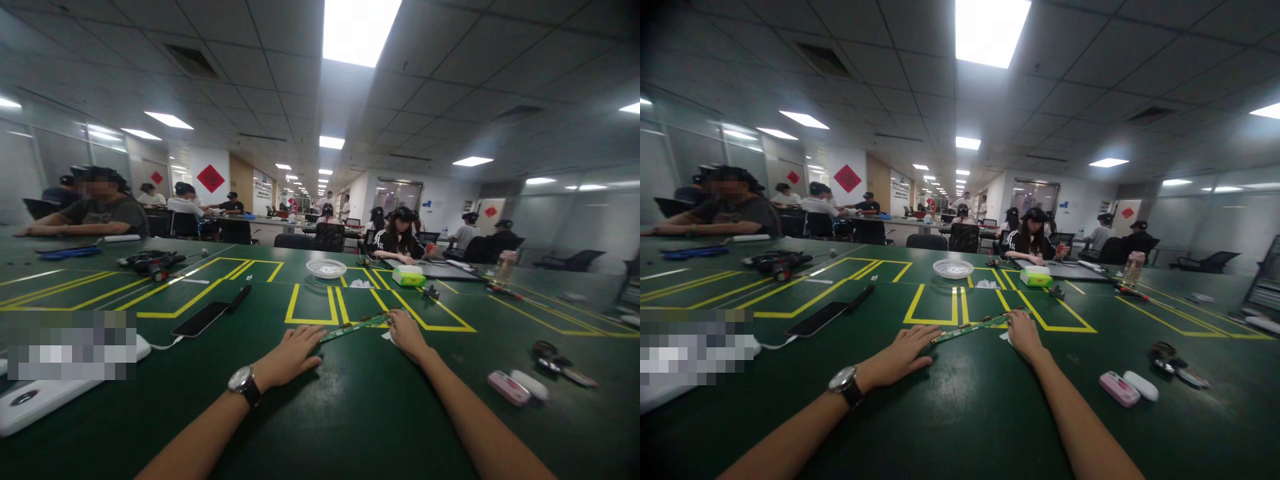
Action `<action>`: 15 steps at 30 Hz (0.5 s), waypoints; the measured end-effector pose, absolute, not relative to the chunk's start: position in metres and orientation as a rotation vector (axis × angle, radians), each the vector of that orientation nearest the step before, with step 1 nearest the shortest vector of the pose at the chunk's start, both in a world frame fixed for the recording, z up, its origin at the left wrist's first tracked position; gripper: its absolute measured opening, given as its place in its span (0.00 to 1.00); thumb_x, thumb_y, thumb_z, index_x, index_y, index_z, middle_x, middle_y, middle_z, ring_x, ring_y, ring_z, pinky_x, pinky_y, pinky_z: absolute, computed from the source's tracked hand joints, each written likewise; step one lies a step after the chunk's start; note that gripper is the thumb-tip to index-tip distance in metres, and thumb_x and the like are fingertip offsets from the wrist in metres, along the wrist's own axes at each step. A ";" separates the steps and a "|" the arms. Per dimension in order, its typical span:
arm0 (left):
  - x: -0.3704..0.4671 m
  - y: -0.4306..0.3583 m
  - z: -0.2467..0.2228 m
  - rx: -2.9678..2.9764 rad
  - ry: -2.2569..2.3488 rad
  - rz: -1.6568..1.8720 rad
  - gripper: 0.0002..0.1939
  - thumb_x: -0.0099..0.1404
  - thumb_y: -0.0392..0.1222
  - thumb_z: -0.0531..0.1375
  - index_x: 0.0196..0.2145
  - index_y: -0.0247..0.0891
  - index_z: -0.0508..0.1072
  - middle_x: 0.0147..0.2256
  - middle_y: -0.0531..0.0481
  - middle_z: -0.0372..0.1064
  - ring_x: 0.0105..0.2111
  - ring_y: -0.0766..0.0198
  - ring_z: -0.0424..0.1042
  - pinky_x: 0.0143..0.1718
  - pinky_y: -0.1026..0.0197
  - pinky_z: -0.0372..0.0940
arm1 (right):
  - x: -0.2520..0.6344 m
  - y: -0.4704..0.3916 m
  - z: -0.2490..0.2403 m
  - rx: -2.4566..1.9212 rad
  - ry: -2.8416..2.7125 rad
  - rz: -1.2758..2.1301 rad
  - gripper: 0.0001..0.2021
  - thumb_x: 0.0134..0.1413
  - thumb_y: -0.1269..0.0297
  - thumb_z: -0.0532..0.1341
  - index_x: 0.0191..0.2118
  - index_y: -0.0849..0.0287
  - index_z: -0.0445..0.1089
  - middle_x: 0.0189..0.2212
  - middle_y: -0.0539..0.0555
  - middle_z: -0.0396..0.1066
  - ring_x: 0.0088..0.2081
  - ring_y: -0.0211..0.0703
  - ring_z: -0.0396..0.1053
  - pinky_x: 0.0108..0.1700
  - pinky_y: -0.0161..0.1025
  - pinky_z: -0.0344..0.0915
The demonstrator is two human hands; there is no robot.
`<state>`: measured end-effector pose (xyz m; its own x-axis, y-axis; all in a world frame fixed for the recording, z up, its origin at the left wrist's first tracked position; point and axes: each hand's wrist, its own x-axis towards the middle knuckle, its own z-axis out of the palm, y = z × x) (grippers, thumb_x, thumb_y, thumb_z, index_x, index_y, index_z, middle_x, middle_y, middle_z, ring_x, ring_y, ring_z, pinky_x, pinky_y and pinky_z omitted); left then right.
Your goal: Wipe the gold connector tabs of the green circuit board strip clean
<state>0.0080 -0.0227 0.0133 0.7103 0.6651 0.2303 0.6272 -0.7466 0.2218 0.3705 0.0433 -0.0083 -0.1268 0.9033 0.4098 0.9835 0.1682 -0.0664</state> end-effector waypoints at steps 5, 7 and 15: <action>0.009 -0.023 0.010 2.819 1.010 0.473 0.29 0.71 0.49 0.51 0.65 0.52 0.44 0.64 0.50 0.46 0.61 0.53 0.49 0.56 0.50 0.49 | 0.370 0.048 -0.012 -1.756 -2.196 -0.249 0.20 0.50 0.78 0.50 0.47 0.61 0.71 0.49 0.57 0.69 0.52 0.45 0.63 0.55 0.38 0.56; 0.009 -0.023 0.008 2.825 0.999 0.464 0.29 0.71 0.49 0.51 0.65 0.52 0.44 0.64 0.50 0.46 0.60 0.54 0.50 0.55 0.51 0.50 | 0.370 0.049 -0.013 -1.764 -2.193 -0.245 0.20 0.51 0.77 0.50 0.47 0.61 0.71 0.50 0.57 0.69 0.52 0.46 0.64 0.54 0.39 0.56; 0.012 -0.026 0.008 2.833 0.990 0.403 0.26 0.70 0.50 0.51 0.63 0.50 0.50 0.63 0.49 0.48 0.59 0.52 0.51 0.54 0.50 0.51 | 0.375 0.052 -0.017 -1.756 -2.211 -0.238 0.23 0.49 0.79 0.49 0.49 0.60 0.69 0.51 0.57 0.68 0.53 0.45 0.63 0.54 0.40 0.57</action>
<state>0.0121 -0.0259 0.0079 0.7514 0.6250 0.2115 0.5949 -0.7804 0.1926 0.3746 0.0521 -0.0175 -0.2027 0.9190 0.3382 0.9699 0.2361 -0.0602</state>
